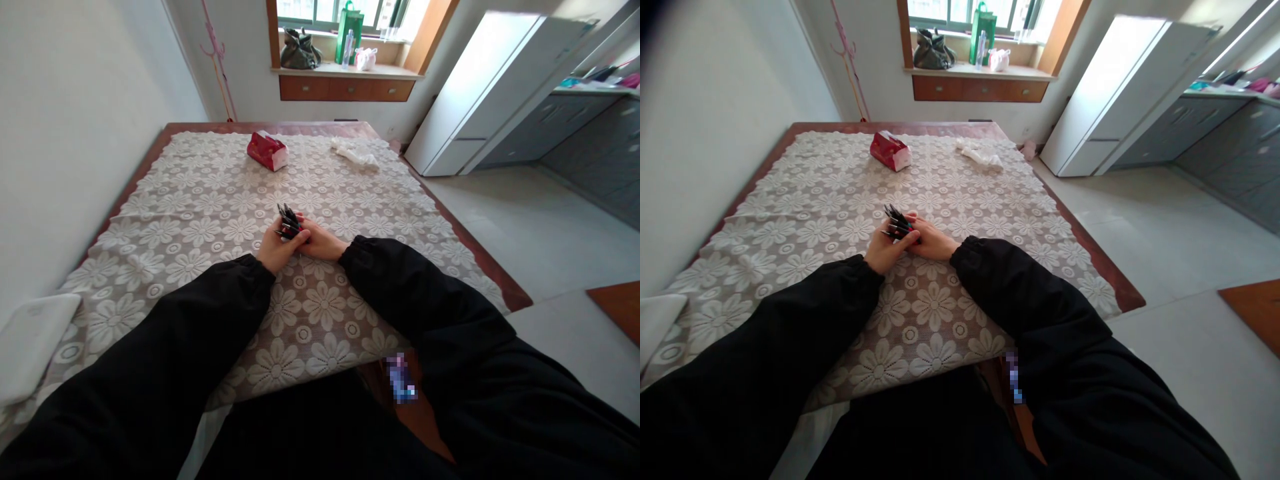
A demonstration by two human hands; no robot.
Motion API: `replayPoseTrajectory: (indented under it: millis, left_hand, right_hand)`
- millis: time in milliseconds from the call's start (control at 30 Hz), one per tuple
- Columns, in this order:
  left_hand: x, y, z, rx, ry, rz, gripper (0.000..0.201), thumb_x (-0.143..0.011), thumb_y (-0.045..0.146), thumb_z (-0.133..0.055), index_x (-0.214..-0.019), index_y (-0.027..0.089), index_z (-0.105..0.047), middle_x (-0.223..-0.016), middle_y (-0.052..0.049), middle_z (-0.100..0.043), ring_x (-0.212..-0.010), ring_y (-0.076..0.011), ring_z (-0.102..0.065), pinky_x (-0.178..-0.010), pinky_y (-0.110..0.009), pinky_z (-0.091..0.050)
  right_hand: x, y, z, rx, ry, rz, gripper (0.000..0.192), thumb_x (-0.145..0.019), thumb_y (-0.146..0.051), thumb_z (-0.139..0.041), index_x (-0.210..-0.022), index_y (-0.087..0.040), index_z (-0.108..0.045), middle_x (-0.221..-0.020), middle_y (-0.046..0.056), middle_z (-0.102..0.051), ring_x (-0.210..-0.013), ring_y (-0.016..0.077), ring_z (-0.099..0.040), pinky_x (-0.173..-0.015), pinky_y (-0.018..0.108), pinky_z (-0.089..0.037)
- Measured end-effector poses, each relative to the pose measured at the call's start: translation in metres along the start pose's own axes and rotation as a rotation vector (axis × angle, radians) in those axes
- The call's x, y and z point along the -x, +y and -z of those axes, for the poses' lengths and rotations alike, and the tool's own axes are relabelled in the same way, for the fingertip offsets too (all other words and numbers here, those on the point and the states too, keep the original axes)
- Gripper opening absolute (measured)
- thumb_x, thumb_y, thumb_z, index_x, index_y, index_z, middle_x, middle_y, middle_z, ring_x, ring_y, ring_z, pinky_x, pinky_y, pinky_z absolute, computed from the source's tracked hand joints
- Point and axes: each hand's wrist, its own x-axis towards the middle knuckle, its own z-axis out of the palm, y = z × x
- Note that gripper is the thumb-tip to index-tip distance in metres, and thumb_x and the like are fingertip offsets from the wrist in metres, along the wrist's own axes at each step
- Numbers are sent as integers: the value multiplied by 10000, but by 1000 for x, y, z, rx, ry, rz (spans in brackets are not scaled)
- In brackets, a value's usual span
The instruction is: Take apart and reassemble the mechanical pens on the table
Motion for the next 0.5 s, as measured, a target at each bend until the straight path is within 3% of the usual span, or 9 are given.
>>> replayPoseTrajectory:
  millis: [133, 233, 300, 367, 433, 500]
  left_hand:
    - [-1, 7, 4, -48, 83, -119, 387, -927, 551, -620, -1052, 186, -654, -1115, -105, -743, -1144, -272, -690, -1033, -450, -552]
    - [-16, 19, 40, -285, 142, -157, 342, -977, 519, -562, -1054, 194, -635, -905, -59, -719, -884, -231, -715, -844, -381, -586]
    - [-30, 24, 77, -720, 39, -118, 304, -949, 461, -625, -1094, 196, -652, -901, -58, -713, -897, -260, -702, -874, -407, -556]
    - [-44, 23, 114, -1105, -153, -32, 321, -953, 427, -615, -1183, 207, -656, -1015, -78, -725, -968, -305, -690, -919, -451, -527]
    - [-53, 13, 141, -1268, -274, 45, 397, -970, 431, -579, -1298, 211, -618, -1216, -106, -699, -1066, -317, -664, -969, -449, -507]
    - [-54, -4, 156, -1268, -395, 38, 536, -991, 446, -527, -1456, 180, -509, -1397, -140, -618, -1225, -317, -596, -1063, -447, -464]
  right_hand:
    - [7, -2, 9, 89, 19, -67, 764, -833, -492, -733, -1493, -194, -486, -1506, 151, -535, -1431, 335, -449, -1215, 536, -339]
    - [10, 2, 18, -84, 154, -82, 731, -875, -614, -668, -1470, -226, -493, -1486, 132, -562, -1394, 303, -498, -1204, 510, -360]
    - [9, 10, 22, -224, 312, -125, 653, -920, -646, -577, -1425, -239, -505, -1392, 125, -627, -1300, 277, -576, -1154, 497, -416]
    - [8, 18, 23, -338, 442, -186, 595, -941, -658, -508, -1362, -237, -520, -1299, 122, -665, -1207, 259, -626, -1093, 486, -466]
    - [6, 24, 23, -424, 506, -224, 549, -935, -651, -508, -1288, -232, -539, -1235, 114, -679, -1158, 243, -643, -1060, 466, -491]
    - [5, 25, 22, -479, 518, -227, 516, -908, -636, -562, -1226, -231, -552, -1183, 99, -687, -1128, 231, -648, -1050, 449, -498]
